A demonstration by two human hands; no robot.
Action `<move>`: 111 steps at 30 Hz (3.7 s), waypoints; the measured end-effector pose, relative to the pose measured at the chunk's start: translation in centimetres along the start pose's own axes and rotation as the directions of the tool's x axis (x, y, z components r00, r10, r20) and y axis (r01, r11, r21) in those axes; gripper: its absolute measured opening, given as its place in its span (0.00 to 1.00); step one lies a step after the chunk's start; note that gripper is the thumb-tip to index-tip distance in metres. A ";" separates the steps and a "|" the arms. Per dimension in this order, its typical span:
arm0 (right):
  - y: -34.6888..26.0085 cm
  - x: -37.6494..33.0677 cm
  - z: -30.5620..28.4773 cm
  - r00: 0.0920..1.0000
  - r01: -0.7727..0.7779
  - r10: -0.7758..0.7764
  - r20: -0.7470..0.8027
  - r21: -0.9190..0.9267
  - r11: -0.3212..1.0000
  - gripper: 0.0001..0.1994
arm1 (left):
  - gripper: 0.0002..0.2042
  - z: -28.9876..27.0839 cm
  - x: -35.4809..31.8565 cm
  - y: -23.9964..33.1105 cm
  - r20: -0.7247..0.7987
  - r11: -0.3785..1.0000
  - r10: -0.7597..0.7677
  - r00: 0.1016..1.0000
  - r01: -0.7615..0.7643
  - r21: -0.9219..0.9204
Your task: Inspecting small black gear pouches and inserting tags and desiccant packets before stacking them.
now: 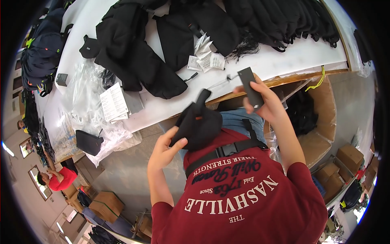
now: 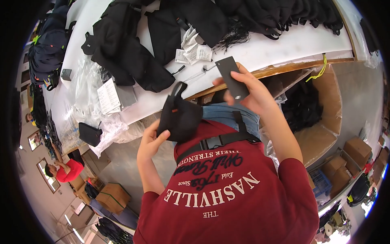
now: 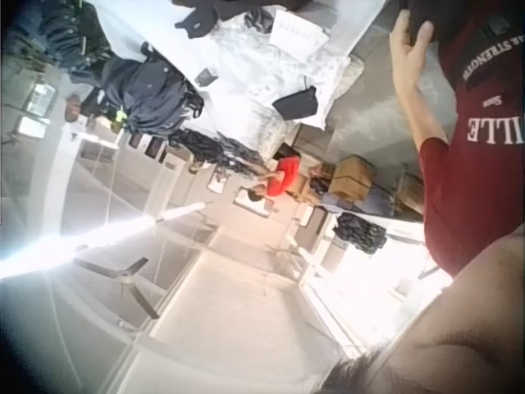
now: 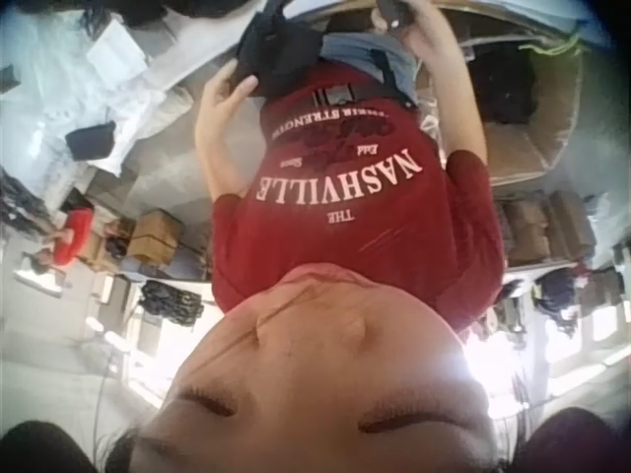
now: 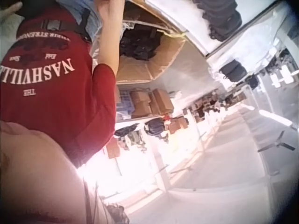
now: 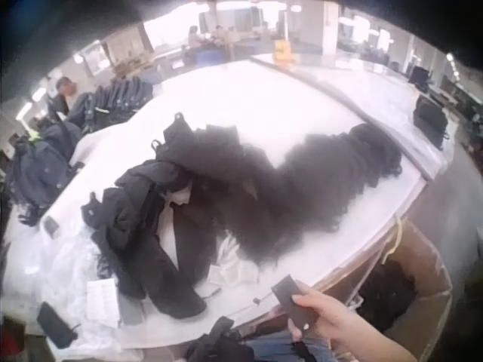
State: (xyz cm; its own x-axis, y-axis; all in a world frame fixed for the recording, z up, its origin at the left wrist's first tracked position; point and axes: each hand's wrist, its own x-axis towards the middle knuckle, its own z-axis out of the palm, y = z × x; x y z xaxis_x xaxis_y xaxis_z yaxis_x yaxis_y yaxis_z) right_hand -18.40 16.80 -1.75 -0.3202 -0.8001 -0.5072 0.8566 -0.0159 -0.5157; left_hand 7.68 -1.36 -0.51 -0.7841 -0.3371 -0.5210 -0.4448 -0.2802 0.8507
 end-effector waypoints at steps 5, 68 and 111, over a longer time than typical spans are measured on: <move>-4.4 -1.9 -2.0 0.992 0.068 -0.034 0.123 -0.288 0.955 0.19 | 0.10 -0.1 -0.2 1.3 -0.006 0.961 0.099 0.995 -0.094 0.258; -1.4 -3.8 2.4 0.810 0.499 -0.103 0.578 -0.770 -0.396 0.10 | 0.14 3.3 18.3 3.1 0.037 0.333 0.726 0.686 -0.399 0.855; 1.1 1.1 4.6 0.510 0.488 -0.619 0.598 -0.793 -0.365 0.09 | 0.33 7.4 10.4 -1.2 -0.070 0.604 0.223 0.972 -0.194 -0.773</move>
State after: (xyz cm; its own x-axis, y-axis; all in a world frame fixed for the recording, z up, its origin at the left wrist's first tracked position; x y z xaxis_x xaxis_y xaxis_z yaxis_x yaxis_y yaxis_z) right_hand -15.97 13.13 0.28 -0.4511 -0.7566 0.4734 -0.7897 0.0912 -0.6067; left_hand -3.14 2.07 -6.49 -0.8317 -0.4529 -0.3213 0.2182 -0.7987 0.5608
